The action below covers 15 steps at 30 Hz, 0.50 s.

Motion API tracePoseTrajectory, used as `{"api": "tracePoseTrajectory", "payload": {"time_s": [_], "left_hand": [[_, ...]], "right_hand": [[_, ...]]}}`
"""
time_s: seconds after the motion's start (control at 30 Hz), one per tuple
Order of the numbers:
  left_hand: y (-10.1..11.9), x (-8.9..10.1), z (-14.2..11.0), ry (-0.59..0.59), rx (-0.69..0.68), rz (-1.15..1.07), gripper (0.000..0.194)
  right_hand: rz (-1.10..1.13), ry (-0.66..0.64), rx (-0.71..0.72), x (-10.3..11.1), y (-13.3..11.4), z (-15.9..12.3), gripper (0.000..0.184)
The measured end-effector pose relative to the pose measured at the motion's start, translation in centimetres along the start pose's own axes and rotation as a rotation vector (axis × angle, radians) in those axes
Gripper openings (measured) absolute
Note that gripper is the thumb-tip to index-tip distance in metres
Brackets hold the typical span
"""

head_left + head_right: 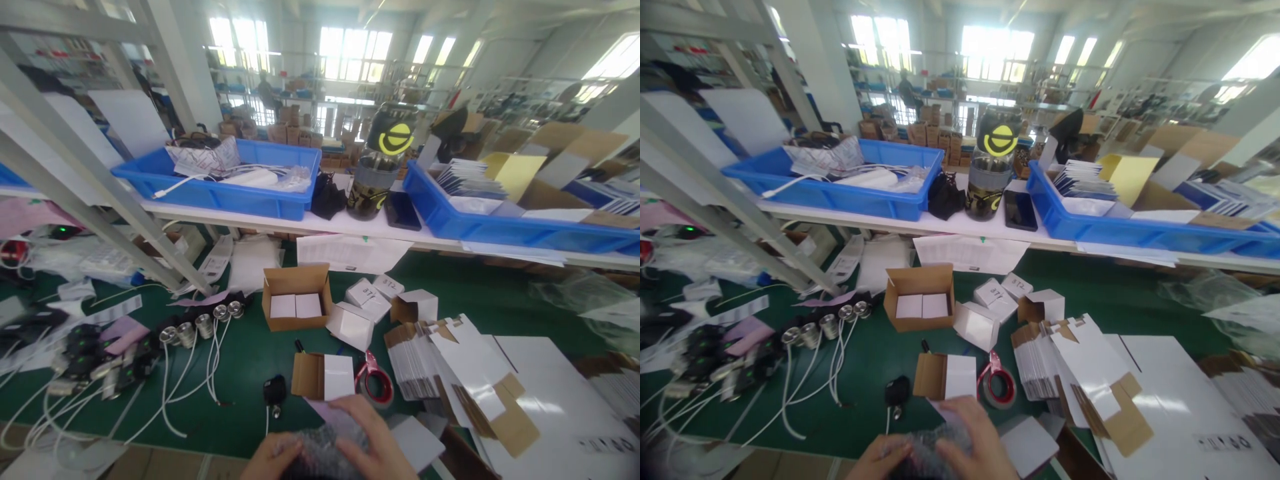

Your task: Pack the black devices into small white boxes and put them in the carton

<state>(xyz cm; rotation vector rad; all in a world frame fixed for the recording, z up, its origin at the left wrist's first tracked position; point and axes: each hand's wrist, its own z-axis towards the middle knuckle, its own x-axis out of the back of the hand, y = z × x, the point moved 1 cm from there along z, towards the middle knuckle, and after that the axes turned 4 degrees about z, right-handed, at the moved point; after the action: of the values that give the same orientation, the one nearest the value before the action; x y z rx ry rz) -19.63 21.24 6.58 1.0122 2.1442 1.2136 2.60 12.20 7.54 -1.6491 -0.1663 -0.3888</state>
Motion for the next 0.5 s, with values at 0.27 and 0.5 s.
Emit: {"api": "tracePoseTrajectory", "payload": {"time_s": [0.27,0.5], "left_hand": [[-2.6,1.7,0.6,0.142,0.111,0.046,0.056],[0.0,1.7,1.7,0.023,-0.244,0.894,0.045]], "right_hand": [[0.565,-0.398,-0.506,-6.8,5.0,0.5,0.038],[0.673,-0.312,-0.616,-8.5,6.2,0.5,0.049]]}}
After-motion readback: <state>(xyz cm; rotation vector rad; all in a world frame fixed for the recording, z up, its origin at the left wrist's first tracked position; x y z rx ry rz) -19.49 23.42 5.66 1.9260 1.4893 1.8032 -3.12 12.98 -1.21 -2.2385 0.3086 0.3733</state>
